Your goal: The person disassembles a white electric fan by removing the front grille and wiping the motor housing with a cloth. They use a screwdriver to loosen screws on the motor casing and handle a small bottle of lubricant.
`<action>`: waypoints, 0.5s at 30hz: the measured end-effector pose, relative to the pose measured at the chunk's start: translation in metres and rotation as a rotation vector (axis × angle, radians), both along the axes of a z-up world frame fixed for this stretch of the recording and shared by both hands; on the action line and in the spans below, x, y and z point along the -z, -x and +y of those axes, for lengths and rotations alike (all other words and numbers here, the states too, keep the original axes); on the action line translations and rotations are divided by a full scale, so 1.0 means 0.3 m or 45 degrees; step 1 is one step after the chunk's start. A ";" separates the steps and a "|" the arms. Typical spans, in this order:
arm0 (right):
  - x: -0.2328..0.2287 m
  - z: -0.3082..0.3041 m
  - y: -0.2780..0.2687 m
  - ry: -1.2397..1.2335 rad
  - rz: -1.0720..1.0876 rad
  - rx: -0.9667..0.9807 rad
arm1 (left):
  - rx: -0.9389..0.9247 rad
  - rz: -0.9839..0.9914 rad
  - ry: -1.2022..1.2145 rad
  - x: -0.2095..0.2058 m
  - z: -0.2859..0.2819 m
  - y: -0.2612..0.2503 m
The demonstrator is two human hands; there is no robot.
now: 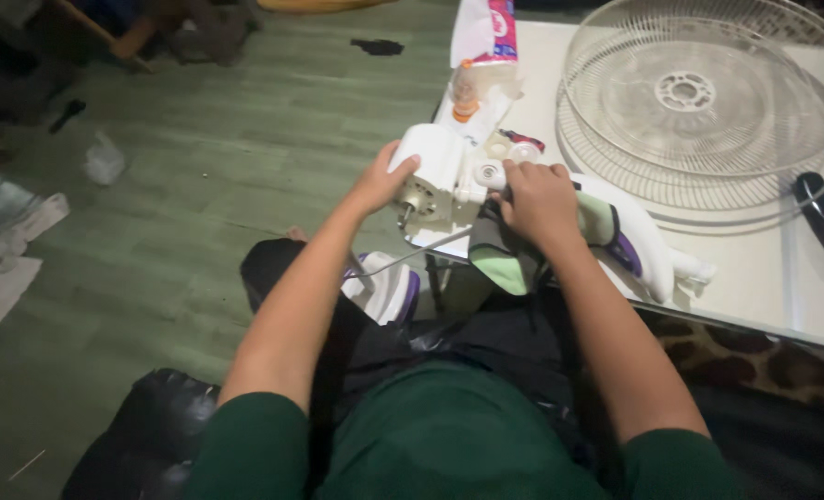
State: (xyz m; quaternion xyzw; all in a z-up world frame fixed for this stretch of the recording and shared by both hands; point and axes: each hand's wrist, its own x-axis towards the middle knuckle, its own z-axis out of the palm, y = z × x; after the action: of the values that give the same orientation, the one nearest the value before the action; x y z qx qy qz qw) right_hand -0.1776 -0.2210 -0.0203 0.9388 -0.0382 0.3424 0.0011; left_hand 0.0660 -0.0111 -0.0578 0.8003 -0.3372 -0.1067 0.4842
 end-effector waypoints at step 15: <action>-0.047 0.028 -0.010 -0.004 0.089 0.077 | 0.461 -0.193 0.028 -0.042 -0.064 -0.092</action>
State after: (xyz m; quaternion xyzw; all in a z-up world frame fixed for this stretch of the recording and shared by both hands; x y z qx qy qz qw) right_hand -0.1748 -0.2126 -0.0062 0.9486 -0.0671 0.3090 0.0112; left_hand 0.0936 -0.0302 -0.0451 0.7270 -0.5123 -0.1278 0.4391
